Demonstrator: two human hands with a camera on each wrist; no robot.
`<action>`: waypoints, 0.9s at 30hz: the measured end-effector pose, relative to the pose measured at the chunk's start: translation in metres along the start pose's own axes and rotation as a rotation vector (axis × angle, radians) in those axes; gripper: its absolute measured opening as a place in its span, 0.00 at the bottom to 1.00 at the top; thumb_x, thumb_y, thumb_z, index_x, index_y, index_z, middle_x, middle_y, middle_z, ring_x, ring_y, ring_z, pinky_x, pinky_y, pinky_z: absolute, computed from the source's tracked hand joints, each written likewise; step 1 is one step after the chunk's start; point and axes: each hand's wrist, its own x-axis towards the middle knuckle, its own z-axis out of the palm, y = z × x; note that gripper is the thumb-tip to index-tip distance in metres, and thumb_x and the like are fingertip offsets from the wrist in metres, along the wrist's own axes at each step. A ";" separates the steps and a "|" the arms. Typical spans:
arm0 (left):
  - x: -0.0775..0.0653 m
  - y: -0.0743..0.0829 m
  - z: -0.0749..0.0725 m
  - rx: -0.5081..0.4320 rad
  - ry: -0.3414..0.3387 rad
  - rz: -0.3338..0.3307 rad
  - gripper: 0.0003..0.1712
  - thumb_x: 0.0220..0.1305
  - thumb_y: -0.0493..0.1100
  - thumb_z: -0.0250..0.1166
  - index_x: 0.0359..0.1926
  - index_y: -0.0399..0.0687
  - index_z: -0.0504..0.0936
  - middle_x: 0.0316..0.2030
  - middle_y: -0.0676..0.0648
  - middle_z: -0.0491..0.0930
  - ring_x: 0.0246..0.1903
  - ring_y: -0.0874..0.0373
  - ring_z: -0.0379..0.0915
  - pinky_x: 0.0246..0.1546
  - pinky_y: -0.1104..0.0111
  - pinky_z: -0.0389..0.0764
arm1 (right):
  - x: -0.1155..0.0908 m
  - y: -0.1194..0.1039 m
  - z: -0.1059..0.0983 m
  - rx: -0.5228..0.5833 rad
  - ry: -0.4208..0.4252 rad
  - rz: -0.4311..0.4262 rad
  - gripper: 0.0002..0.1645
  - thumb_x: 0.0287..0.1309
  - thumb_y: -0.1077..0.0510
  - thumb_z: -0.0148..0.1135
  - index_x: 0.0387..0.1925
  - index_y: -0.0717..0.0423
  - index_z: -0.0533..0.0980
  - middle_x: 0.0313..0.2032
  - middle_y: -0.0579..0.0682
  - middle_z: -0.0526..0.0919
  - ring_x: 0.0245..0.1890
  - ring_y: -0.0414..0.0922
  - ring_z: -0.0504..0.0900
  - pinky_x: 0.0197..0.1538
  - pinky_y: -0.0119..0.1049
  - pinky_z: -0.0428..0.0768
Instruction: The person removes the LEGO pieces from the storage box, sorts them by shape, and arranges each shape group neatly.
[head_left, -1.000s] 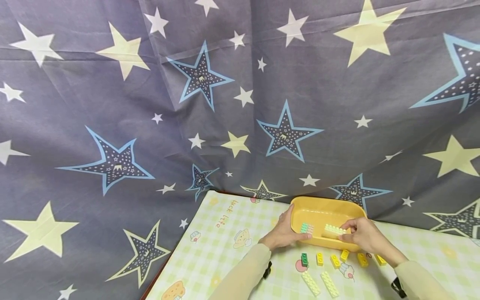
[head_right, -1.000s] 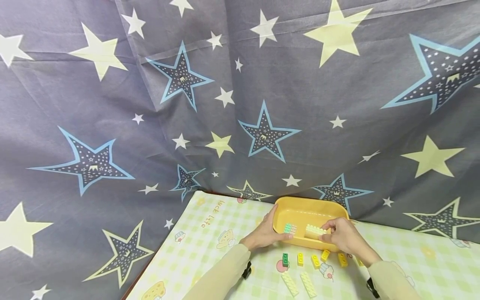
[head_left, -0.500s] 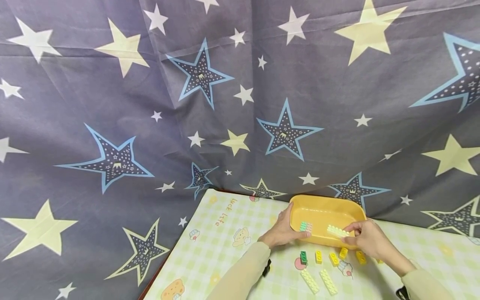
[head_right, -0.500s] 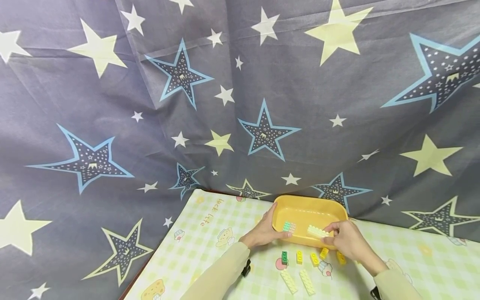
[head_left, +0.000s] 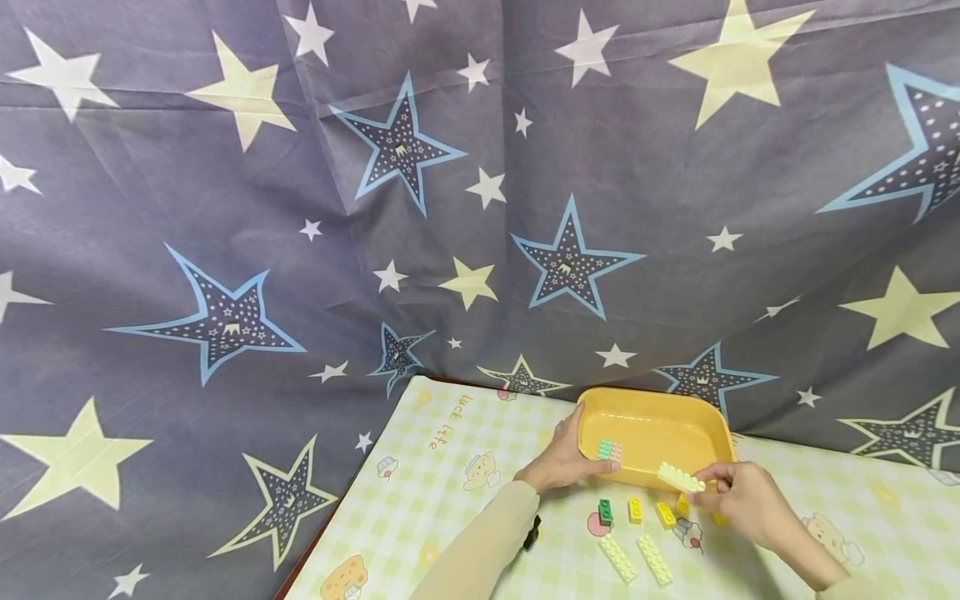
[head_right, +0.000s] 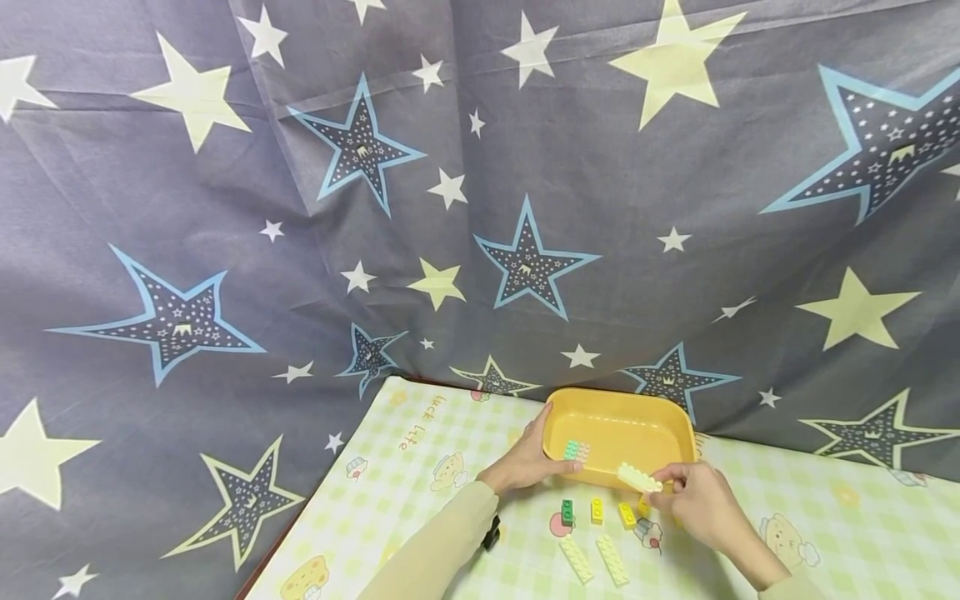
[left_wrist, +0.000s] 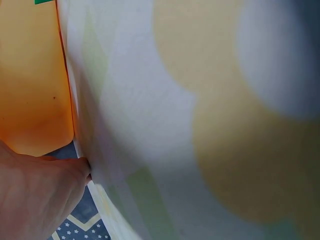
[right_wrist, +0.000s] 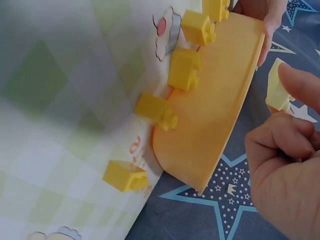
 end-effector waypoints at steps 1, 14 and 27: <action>0.000 0.000 0.000 0.002 0.001 0.000 0.73 0.59 0.61 0.82 0.90 0.65 0.40 0.86 0.42 0.54 0.84 0.44 0.56 0.84 0.45 0.64 | -0.002 0.000 0.001 -0.005 0.004 0.011 0.17 0.56 0.59 0.81 0.45 0.64 0.89 0.19 0.42 0.67 0.18 0.35 0.62 0.23 0.30 0.65; 0.003 -0.005 0.003 0.017 -0.002 -0.005 0.74 0.59 0.62 0.83 0.90 0.65 0.39 0.86 0.41 0.53 0.85 0.43 0.55 0.84 0.44 0.64 | -0.021 0.008 0.014 -0.018 0.019 0.103 0.21 0.55 0.53 0.83 0.46 0.63 0.90 0.46 0.58 0.92 0.30 0.41 0.73 0.31 0.30 0.72; 0.000 -0.002 0.001 0.034 -0.014 -0.019 0.73 0.61 0.64 0.81 0.90 0.66 0.38 0.90 0.44 0.45 0.89 0.41 0.42 0.85 0.40 0.60 | -0.037 0.015 0.037 0.094 0.020 0.307 0.22 0.56 0.52 0.83 0.47 0.63 0.90 0.18 0.42 0.68 0.22 0.41 0.67 0.27 0.33 0.64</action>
